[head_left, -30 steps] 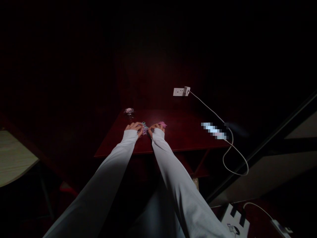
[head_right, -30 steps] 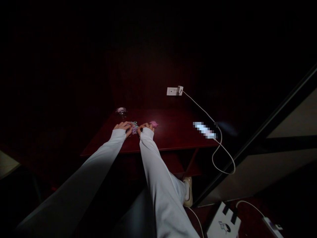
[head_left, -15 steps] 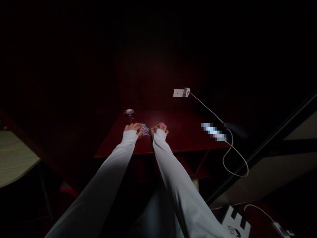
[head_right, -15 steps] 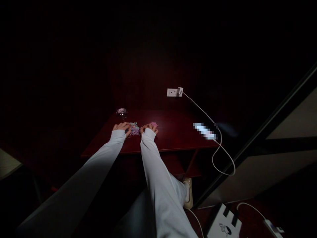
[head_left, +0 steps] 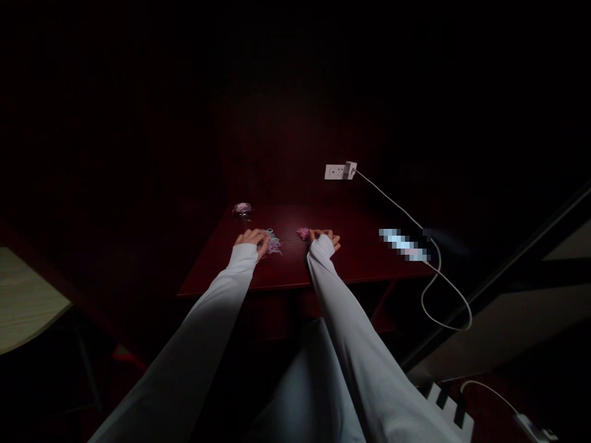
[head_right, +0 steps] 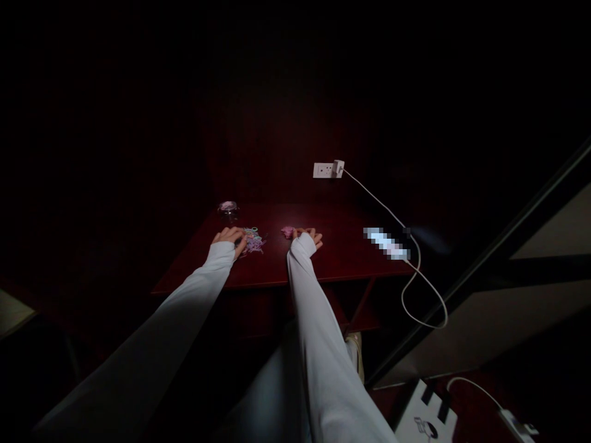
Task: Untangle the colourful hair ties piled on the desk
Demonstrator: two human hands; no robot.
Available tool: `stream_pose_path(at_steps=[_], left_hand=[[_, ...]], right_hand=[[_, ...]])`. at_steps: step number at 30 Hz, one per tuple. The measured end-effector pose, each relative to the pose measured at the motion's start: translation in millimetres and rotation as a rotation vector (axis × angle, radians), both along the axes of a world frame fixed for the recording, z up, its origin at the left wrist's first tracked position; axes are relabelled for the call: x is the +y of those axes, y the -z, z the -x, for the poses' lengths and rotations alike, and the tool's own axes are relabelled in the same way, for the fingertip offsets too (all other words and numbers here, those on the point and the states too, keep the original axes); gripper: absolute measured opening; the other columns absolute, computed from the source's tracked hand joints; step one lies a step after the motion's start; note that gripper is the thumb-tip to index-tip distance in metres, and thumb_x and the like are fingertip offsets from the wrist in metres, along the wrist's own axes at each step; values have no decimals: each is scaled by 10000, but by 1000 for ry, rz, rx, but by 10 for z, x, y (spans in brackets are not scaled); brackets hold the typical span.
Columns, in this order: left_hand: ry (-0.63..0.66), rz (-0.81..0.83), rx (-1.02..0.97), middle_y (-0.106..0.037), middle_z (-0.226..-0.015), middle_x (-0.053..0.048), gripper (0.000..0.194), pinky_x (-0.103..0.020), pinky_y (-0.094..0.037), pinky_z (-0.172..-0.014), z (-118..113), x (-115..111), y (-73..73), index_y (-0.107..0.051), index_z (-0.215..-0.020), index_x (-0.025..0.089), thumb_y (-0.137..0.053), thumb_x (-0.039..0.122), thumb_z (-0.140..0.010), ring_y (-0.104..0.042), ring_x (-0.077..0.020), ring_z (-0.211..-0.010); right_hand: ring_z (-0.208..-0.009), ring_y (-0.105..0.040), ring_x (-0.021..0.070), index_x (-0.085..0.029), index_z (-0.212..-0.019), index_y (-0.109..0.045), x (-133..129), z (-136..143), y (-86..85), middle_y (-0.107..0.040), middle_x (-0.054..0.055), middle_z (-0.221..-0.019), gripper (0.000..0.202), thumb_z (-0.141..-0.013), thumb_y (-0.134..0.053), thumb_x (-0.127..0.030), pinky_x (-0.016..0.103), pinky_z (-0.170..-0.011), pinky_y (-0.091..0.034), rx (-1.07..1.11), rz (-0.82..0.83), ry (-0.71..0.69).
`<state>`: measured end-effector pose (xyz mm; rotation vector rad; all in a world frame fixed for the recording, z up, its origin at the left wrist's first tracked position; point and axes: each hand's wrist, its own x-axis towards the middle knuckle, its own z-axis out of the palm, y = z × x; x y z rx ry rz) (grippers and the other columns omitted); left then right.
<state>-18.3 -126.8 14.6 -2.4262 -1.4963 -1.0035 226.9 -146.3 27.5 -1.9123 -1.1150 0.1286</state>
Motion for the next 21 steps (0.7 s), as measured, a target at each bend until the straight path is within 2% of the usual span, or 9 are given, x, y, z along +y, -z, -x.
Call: stream_pose_path(at_steps=[5, 9, 12, 15, 17, 21], left_hand=[[-230, 22, -124, -767, -1233, -89, 220, -449, -462, -915, 22, 33, -8, -744, -996, 237, -542, 305, -1050, -635, -322, -1121], [-395, 53, -320, -754, -1256, -101, 299, -448, -459, -917, 71, 18, -28, -724, -965, 226, -459, 287, -1088, -635, -337, -1147], [-456, 137, -405, -746, -1282, -96, 347, -427, -466, -927, 115, 26, -41, -718, -938, 229, -418, 274, -1105, -633, -323, -1194], [-447, 217, -398, -735, -1332, -95, 348, -419, -462, -962, 131, 40, -64, -730, -993, 227, -407, 274, -1113, -620, -318, -1260], [-449, 243, -395, -734, -1342, -97, 338, -418, -461, -969, 118, 40, -84, -738, -1016, 220, -415, 263, -1106, -624, -319, -1265], [-476, 211, -457, -766, -1257, -91, 385, -410, -465, -969, 60, 19, -117, -738, -919, 216, -398, 236, -1100, -651, -310, -1223]], right_hand=[[-1205, -382, 351, -175, -1065, -850, 31, -107, -21, -631, 155, -1387, 280, -1048, -652, -373, 473, -959, -274, -47, 46, -15], [-1214, -407, 351, -216, -1046, -858, 56, -119, -2, -630, 152, -1379, 243, -1020, -691, -390, 463, -969, -297, -94, 59, -20], [-1228, -442, 355, -252, -1103, -852, 58, -113, 6, -624, 154, -1379, 236, -1007, -692, -396, 465, -993, -327, -117, 63, -4], [-1240, -465, 353, -253, -1181, -835, 33, -59, 3, -619, 156, -1399, 272, -1032, -641, -372, 464, -1006, -350, -180, 23, -23], [-1242, -470, 345, -255, -1201, -829, 1, 21, -1, -623, 148, -1405, 277, -1041, -625, -354, 454, -1012, -358, -273, -10, -120], [-1239, -469, 316, -301, -1186, -835, -69, 257, 1, -657, 96, -1382, 229, -1019, -686, -352, 433, -1042, -365, -472, -16, -487]])
